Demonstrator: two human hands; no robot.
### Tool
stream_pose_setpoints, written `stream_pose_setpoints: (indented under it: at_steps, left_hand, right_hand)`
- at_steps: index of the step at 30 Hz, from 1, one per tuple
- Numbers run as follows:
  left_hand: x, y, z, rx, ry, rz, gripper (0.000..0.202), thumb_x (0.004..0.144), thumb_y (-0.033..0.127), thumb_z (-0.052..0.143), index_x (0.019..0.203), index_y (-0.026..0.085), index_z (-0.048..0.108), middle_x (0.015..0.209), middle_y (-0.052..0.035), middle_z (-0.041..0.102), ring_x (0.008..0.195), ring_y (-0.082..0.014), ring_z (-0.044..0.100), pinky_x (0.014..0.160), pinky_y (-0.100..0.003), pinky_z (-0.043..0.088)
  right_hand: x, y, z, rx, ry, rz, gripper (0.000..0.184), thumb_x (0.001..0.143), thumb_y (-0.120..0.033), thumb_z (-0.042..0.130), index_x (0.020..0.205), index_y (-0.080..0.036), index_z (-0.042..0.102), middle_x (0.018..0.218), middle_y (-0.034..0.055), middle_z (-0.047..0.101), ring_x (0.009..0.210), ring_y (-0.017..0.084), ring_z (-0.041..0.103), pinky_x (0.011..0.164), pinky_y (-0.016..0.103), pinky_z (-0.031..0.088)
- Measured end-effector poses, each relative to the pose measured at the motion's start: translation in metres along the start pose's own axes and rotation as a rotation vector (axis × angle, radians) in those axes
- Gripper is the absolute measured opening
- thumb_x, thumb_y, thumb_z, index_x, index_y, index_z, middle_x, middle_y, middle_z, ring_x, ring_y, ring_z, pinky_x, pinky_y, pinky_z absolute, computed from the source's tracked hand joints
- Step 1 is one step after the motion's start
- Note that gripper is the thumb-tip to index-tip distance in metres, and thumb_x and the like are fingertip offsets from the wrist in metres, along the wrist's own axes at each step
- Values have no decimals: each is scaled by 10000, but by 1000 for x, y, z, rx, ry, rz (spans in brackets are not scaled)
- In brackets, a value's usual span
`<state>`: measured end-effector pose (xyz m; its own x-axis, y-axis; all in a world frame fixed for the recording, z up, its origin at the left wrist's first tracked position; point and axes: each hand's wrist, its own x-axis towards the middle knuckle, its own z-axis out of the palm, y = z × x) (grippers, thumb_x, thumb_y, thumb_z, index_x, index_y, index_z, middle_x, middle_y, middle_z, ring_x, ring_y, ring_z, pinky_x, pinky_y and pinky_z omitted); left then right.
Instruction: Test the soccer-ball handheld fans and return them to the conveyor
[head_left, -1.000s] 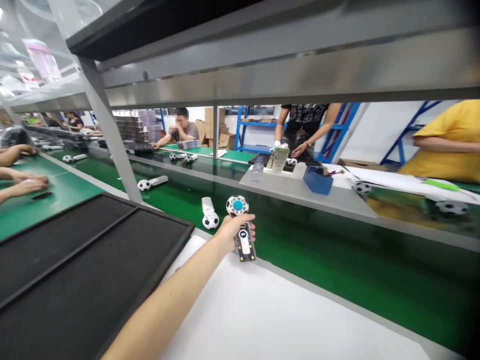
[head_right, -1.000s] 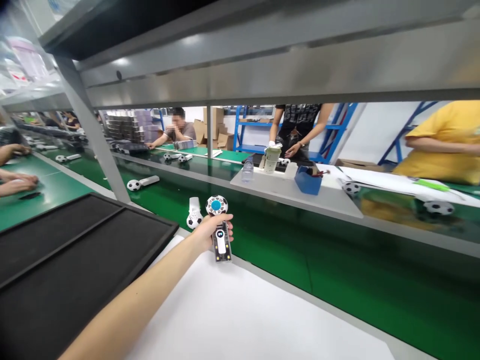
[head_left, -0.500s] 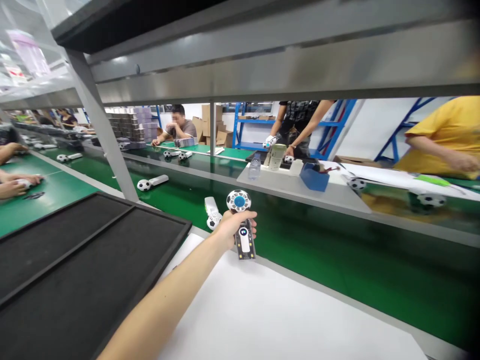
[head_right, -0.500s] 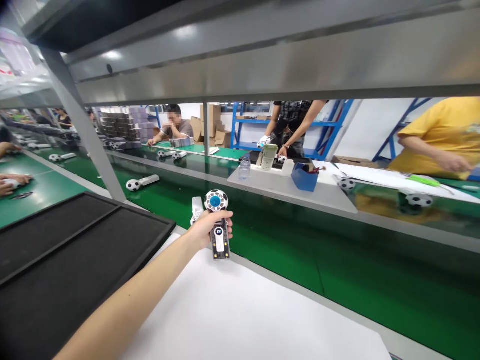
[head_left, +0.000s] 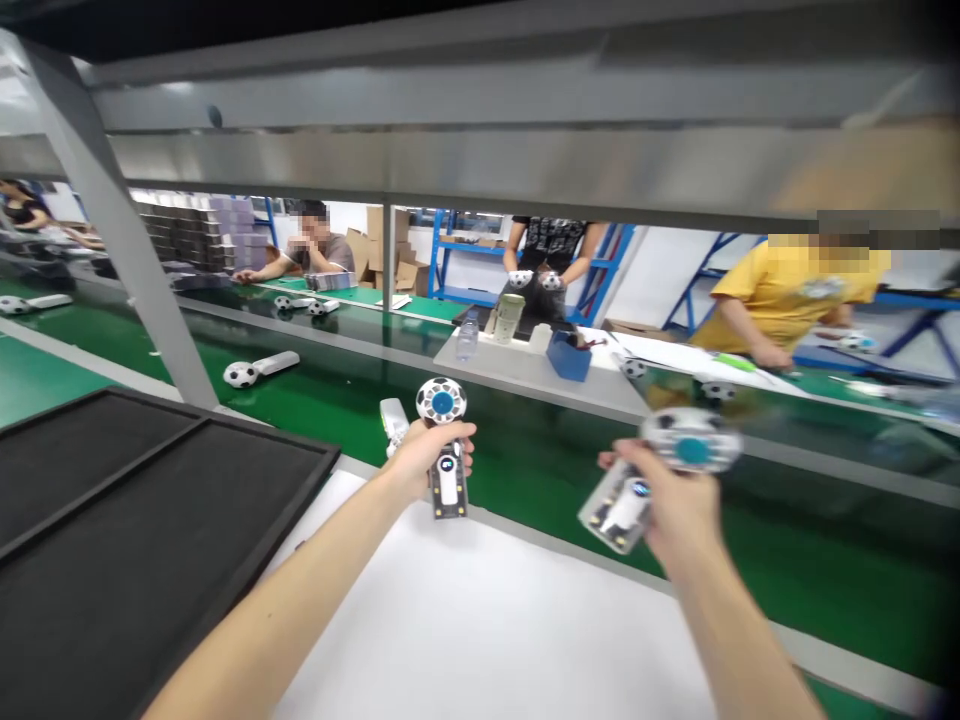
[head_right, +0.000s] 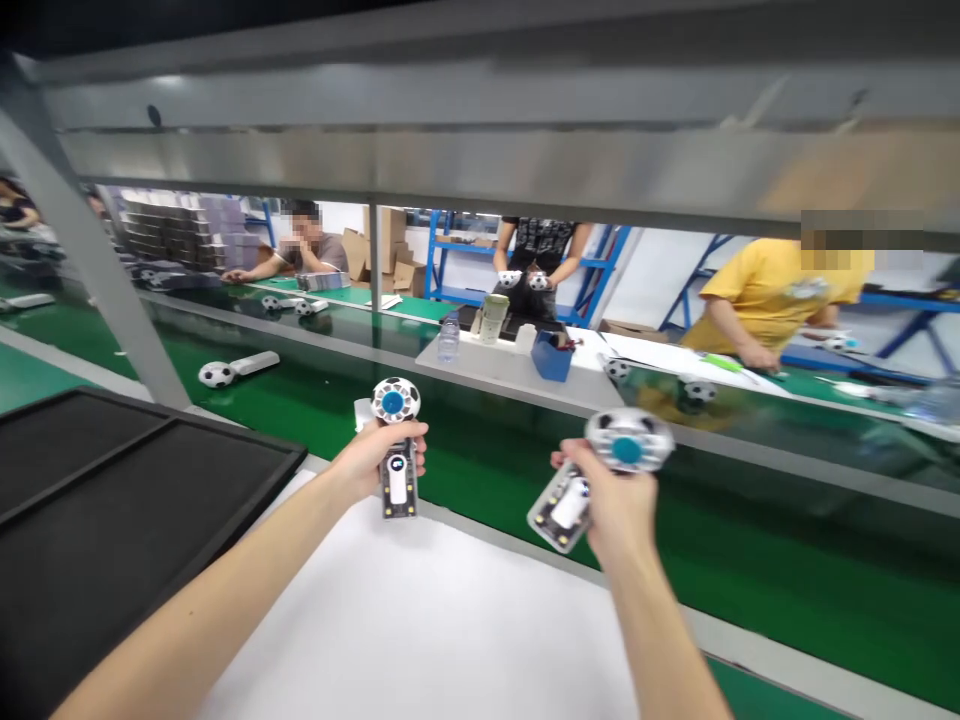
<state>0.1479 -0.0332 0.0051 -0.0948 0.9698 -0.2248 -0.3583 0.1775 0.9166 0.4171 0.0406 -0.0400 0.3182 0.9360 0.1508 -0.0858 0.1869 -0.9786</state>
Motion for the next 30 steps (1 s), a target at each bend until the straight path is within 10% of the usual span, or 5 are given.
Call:
stream_pose_setpoints:
  at_steps: [7, 13, 20, 30]
  left_hand:
    - [-9, -1, 3, 18, -35, 10, 267, 639, 276, 835, 780, 133, 659, 685, -38, 664, 584, -160, 645, 583, -311, 581]
    - [-22, 2, 17, 21, -57, 14, 239, 646, 257, 820, 765, 133, 655, 669, -38, 653, 568, -163, 641, 573, -309, 572]
    - [-45, 13, 33, -35, -67, 108, 194, 681, 268, 777, 668, 147, 625, 622, -37, 631, 573, -162, 631, 537, -261, 534]
    - [-55, 11, 40, -58, 20, 233, 240, 679, 264, 744, 536, 164, 578, 534, -15, 575, 496, -135, 554, 490, -253, 481]
  right_hand:
    - [2, 46, -16, -452, 49, -28, 325, 928, -290, 639, 1216, -156, 575, 1222, 93, 593, 1064, 248, 606, 909, 463, 512]
    - [-27, -1, 4, -556, -173, -55, 512, 885, -325, 651, 1343, -150, 503, 1516, 159, 343, 1422, 369, 251, 1144, 596, 208]
    - [-122, -60, 63, -212, -939, 26, 332, 828, -326, 685, 1114, -177, 605, 1086, 78, 704, 998, 250, 677, 846, 373, 575]
    - [-148, -59, 68, -226, -858, -172, 541, 871, -120, 577, 1379, -254, 445, 1245, 65, 623, 1101, 252, 626, 922, 393, 550]
